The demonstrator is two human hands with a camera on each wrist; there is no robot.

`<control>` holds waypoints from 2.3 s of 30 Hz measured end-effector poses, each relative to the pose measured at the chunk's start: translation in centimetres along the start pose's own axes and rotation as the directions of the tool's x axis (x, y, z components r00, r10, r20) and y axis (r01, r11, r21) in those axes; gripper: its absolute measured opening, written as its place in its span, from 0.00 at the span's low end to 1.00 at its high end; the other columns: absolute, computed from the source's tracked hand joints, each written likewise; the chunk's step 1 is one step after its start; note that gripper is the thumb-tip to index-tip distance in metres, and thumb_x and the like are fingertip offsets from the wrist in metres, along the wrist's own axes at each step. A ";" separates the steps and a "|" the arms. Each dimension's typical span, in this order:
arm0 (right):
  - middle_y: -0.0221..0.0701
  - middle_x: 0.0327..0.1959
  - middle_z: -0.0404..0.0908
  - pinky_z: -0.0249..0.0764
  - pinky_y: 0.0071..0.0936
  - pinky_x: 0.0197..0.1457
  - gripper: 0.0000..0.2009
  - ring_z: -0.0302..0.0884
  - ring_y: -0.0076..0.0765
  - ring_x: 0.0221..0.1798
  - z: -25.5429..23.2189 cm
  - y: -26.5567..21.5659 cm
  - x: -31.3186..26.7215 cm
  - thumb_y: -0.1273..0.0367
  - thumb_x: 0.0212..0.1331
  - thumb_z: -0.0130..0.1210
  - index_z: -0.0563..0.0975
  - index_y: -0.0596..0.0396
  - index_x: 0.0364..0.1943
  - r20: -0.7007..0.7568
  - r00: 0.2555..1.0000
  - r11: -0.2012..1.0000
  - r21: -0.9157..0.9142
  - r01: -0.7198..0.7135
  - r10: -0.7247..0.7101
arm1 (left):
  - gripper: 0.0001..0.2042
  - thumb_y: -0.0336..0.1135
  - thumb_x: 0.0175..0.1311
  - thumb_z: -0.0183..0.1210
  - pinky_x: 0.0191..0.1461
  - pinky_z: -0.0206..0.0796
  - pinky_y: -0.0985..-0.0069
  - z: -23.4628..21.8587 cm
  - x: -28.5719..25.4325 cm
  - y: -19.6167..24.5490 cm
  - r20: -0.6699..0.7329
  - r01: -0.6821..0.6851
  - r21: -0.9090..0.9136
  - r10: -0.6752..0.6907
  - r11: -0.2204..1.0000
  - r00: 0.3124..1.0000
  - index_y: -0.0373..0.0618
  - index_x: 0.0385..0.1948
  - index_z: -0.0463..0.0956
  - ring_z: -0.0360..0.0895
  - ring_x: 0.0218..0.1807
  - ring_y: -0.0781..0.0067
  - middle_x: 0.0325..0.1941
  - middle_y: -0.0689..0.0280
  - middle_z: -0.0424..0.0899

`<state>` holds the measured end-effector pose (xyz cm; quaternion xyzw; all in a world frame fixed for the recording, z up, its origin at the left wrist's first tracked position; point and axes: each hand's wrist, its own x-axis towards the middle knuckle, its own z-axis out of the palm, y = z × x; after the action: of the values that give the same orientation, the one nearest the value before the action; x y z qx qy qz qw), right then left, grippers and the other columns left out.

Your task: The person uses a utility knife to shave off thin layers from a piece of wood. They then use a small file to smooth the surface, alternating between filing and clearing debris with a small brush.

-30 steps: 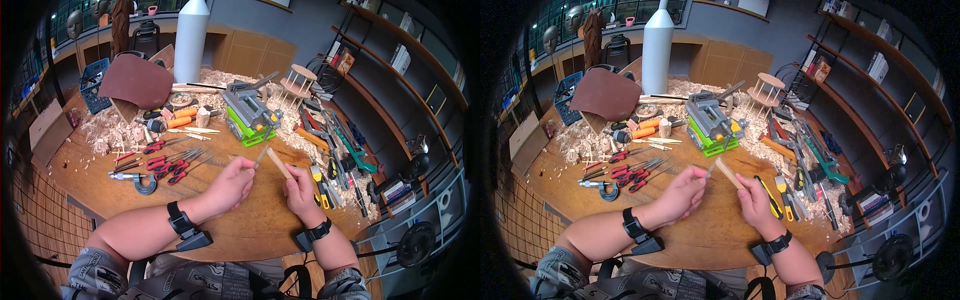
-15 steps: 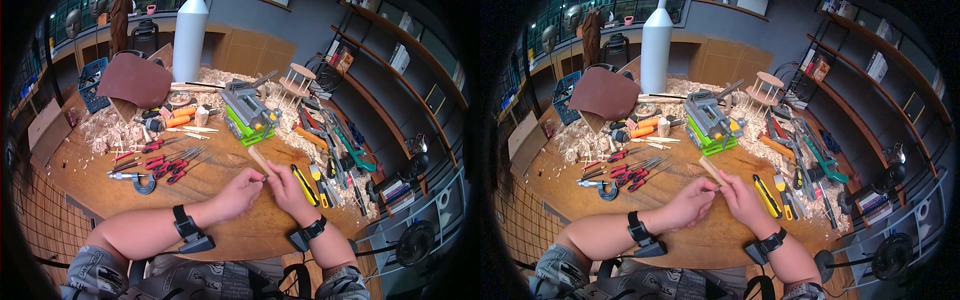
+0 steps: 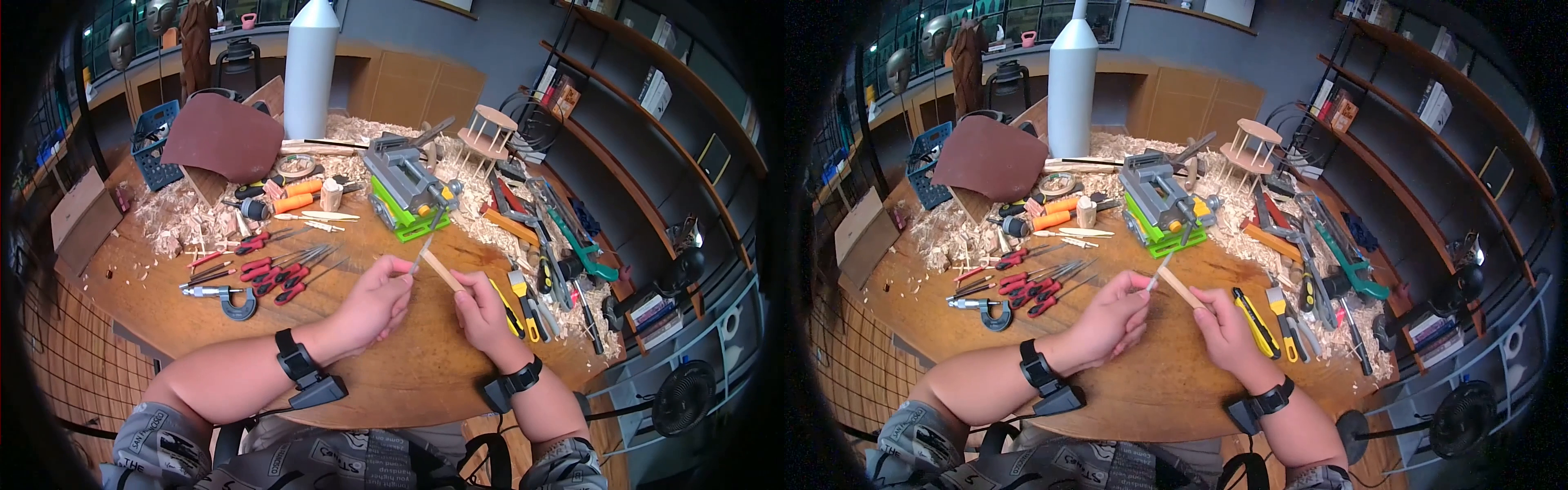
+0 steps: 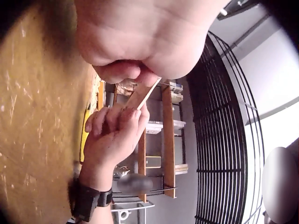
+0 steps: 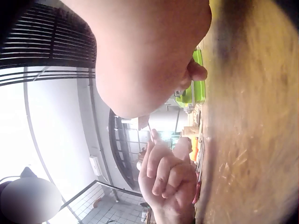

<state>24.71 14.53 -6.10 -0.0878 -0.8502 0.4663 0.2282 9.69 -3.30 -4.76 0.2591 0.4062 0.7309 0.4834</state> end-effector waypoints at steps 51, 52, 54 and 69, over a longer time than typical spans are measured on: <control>0.36 0.30 0.77 0.70 0.31 0.39 0.17 0.76 0.36 0.33 0.3 -1.1 1.0 0.69 0.70 0.52 0.72 0.54 0.60 0.077 0.997 0.993 -0.118 0.022 -0.013 | 0.08 0.34 0.78 0.46 0.11 0.47 0.83 -1.0 0.9 -0.2 0.003 0.058 0.326 -0.063 0.944 0.998 0.44 0.51 0.67 0.57 0.09 0.84 0.17 0.73 0.65; 0.34 0.26 0.75 0.68 0.32 0.35 0.16 0.75 0.35 0.29 0.2 -1.3 0.8 0.68 0.70 0.52 0.72 0.54 0.59 0.097 0.995 0.992 -0.120 -0.024 0.036 | 0.08 0.34 0.78 0.46 0.11 0.47 0.83 -1.0 0.9 -0.3 0.005 0.071 0.344 -0.077 0.936 0.997 0.44 0.52 0.67 0.56 0.09 0.84 0.17 0.73 0.65; 0.33 0.22 0.73 0.66 0.33 0.31 0.13 0.73 0.36 0.25 0.5 -0.5 0.9 0.67 0.70 0.53 0.72 0.54 0.55 0.046 0.997 0.988 -0.142 0.063 -0.057 | 0.08 0.34 0.78 0.45 0.11 0.47 0.83 -0.9 0.9 -0.5 0.017 0.077 0.364 -0.090 0.928 0.996 0.44 0.52 0.67 0.56 0.09 0.84 0.17 0.73 0.65; 0.49 0.29 0.78 0.70 0.47 0.35 0.14 0.77 0.60 0.34 0.6 1.1 1.4 0.58 0.72 0.49 0.74 0.56 0.39 0.045 0.996 0.944 -0.316 0.089 -0.079 | 0.05 0.36 0.79 0.45 0.11 0.47 0.82 -2.0 1.5 -1.3 0.039 0.021 0.411 -0.040 0.911 0.998 0.47 0.46 0.66 0.57 0.10 0.83 0.17 0.74 0.66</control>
<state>23.12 15.19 -6.88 -0.0798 -0.9206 0.3143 0.2174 8.23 -2.37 -6.95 0.3652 0.5434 0.6154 0.4389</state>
